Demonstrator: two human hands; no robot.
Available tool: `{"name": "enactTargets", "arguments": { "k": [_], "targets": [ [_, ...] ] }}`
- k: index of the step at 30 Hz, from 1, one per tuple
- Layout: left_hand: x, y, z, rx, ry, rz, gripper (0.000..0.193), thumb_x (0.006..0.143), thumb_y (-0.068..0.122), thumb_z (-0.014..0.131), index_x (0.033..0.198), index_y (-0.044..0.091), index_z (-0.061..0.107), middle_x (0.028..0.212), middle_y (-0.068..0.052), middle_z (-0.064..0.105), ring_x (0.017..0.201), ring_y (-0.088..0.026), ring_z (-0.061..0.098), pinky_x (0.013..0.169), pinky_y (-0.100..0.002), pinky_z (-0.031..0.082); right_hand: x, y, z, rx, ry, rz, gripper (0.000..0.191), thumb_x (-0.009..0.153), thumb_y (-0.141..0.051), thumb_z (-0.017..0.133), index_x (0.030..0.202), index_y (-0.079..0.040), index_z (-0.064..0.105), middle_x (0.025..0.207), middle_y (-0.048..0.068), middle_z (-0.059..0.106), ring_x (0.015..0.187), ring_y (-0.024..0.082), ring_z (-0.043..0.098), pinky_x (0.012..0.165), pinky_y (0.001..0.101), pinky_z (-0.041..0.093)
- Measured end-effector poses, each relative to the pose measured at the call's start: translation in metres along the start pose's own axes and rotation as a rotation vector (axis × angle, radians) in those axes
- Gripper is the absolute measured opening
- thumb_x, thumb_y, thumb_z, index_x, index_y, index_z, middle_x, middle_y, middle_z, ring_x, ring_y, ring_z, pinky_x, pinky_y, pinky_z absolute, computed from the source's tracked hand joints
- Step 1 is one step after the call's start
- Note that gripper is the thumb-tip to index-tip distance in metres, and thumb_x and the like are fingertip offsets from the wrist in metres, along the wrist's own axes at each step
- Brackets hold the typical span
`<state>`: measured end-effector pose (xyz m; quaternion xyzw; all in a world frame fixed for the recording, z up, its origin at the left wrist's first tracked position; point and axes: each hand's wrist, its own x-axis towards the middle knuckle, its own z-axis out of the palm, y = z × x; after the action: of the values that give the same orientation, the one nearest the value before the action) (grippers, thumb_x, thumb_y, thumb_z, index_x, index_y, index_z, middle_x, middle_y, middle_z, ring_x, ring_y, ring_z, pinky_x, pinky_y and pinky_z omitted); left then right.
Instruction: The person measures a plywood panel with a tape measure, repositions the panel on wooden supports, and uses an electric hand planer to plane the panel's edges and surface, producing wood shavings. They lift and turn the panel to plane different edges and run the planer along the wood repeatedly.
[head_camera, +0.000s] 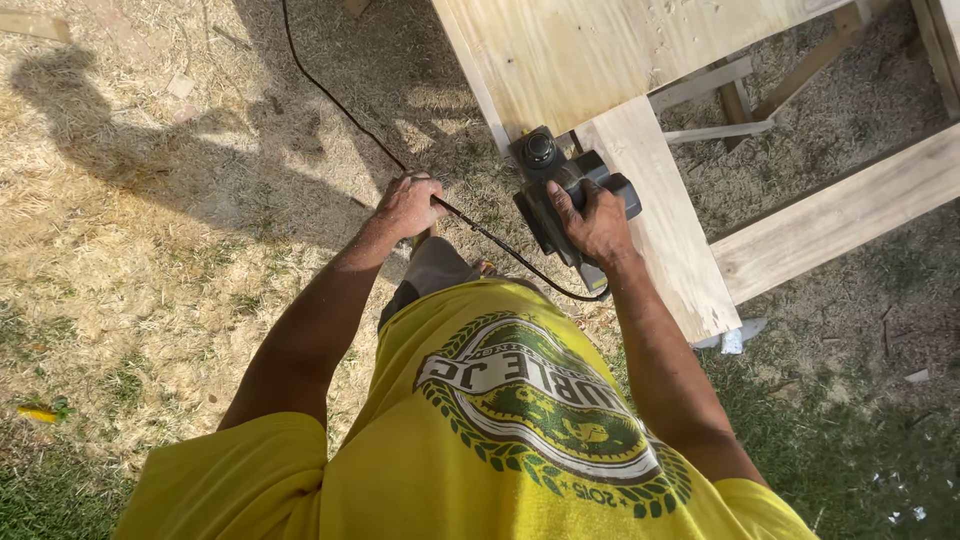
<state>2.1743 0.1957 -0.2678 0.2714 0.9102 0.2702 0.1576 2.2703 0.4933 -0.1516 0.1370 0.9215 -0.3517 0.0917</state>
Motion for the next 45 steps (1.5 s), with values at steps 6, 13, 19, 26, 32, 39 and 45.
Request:
{"name": "enactTargets", "arguments": {
  "k": [6,13,19,26,32,39,45],
  "targets": [
    [-0.008,0.010,0.010,-0.096,-0.015,-0.036,0.032,0.078,0.022,0.084,0.100,0.002,0.074,0.102,-0.018,0.067,0.099,-0.038,0.066,0.085,-0.048,0.052,-0.017,0.006,0.015,-0.082,-0.047,0.003,0.057,0.098,-0.054,0.062,0.115,0.001,0.069,0.086,0.028,0.073,0.088,0.047,0.071,0.086,0.0510,0.054],
    [-0.009,0.007,-0.013,-0.071,0.029,-0.121,0.026,0.083,0.022,0.082,0.098,0.004,0.073,0.099,-0.016,0.067,0.098,-0.034,0.067,0.085,-0.046,0.053,0.003,-0.010,0.035,0.110,-0.059,-0.017,0.058,0.098,-0.051,0.062,0.117,0.004,0.065,0.092,0.029,0.074,0.094,0.043,0.075,0.085,0.0477,0.057],
    [0.005,0.001,-0.034,-0.147,0.053,-0.163,0.024,0.084,0.021,0.082,0.097,0.004,0.072,0.097,-0.015,0.067,0.095,-0.033,0.067,0.084,-0.047,0.052,0.033,-0.035,0.036,0.091,-0.040,-0.008,0.057,0.097,-0.049,0.065,0.116,0.004,0.067,0.094,0.030,0.074,0.096,0.044,0.073,0.085,0.0485,0.057],
    [0.043,-0.028,-0.055,-0.190,0.147,-0.134,0.022,0.080,0.018,0.084,0.091,0.004,0.072,0.092,-0.016,0.067,0.096,-0.035,0.066,0.084,-0.047,0.052,0.077,-0.064,0.047,0.080,-0.017,0.032,0.053,0.096,-0.047,0.067,0.113,0.004,0.069,0.090,0.029,0.074,0.092,0.043,0.074,0.079,0.0475,0.058],
    [0.077,-0.060,-0.074,-0.250,0.180,-0.129,0.026,0.083,0.021,0.084,0.091,0.002,0.070,0.091,-0.014,0.067,0.093,-0.033,0.066,0.083,-0.046,0.053,0.120,-0.090,0.054,0.084,0.040,-0.019,0.049,0.097,-0.043,0.068,0.107,0.004,0.069,0.087,0.028,0.073,0.088,0.041,0.075,0.074,0.0453,0.059],
    [0.106,-0.090,-0.100,-0.253,0.224,-0.098,0.018,0.085,0.016,0.082,0.088,0.002,0.071,0.091,-0.015,0.068,0.093,-0.035,0.067,0.083,-0.046,0.053,0.180,-0.135,0.054,0.105,0.024,-0.024,0.051,0.097,-0.046,0.067,0.105,0.005,0.069,0.086,0.026,0.075,0.086,0.040,0.076,0.076,0.0444,0.058],
    [0.123,-0.114,-0.126,-0.337,0.151,-0.224,0.014,0.087,0.009,0.070,0.100,0.005,0.074,0.101,-0.013,0.074,0.093,-0.032,0.071,0.081,-0.045,0.055,0.247,-0.182,0.058,0.107,0.022,-0.046,0.054,0.097,-0.049,0.066,0.102,0.005,0.070,0.084,0.025,0.075,0.086,0.038,0.077,0.078,0.0436,0.059]
  ]
}}
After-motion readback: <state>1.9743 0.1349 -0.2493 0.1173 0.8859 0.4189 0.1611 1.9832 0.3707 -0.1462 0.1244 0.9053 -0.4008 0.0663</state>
